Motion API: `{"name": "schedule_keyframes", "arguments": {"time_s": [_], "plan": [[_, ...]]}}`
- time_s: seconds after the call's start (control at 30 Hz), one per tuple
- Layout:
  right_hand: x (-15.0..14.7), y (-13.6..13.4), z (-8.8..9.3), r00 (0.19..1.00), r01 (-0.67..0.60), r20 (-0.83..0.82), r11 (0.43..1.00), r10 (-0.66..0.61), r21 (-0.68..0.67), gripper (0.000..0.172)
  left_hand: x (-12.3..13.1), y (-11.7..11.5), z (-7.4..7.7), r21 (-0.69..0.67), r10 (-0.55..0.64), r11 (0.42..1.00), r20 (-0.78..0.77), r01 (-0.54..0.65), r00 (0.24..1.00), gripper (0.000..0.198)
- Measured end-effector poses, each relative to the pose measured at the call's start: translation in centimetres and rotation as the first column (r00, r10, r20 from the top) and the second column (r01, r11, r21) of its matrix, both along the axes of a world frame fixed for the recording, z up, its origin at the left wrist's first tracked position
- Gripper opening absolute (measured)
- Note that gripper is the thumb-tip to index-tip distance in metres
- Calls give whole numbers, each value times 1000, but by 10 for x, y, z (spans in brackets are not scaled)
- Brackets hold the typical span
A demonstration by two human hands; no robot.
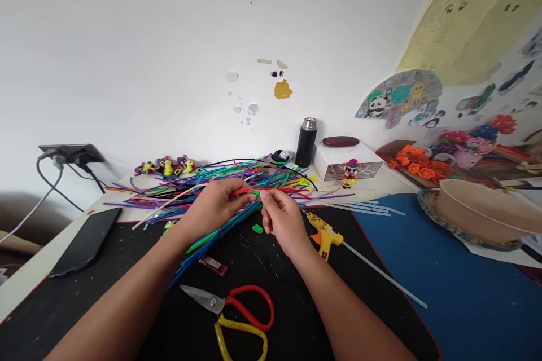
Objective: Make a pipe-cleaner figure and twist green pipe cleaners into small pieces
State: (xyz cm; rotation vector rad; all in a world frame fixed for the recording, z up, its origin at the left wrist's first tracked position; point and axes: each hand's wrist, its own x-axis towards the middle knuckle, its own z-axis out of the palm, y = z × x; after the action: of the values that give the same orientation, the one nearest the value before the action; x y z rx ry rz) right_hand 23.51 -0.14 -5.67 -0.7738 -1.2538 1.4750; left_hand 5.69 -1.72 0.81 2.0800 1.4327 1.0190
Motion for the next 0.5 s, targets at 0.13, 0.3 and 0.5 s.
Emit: {"name": "schedule_keyframes", "arguments": {"time_s": [0.13,0.3,0.5], "plan": [[1,1,1,1000,13,18,1000,-13,7,43,1,-1,1,-62,-11,998,59,15,998,24],[2,1,1,997,38,72,998,-41,44,39,2,-1,2,-157,-54,986,60,63,997,28],[3,-2,4,995,6,100,996,-15,88,42,2,-1,2,-197,-15,979,207,57,978,34]]}}
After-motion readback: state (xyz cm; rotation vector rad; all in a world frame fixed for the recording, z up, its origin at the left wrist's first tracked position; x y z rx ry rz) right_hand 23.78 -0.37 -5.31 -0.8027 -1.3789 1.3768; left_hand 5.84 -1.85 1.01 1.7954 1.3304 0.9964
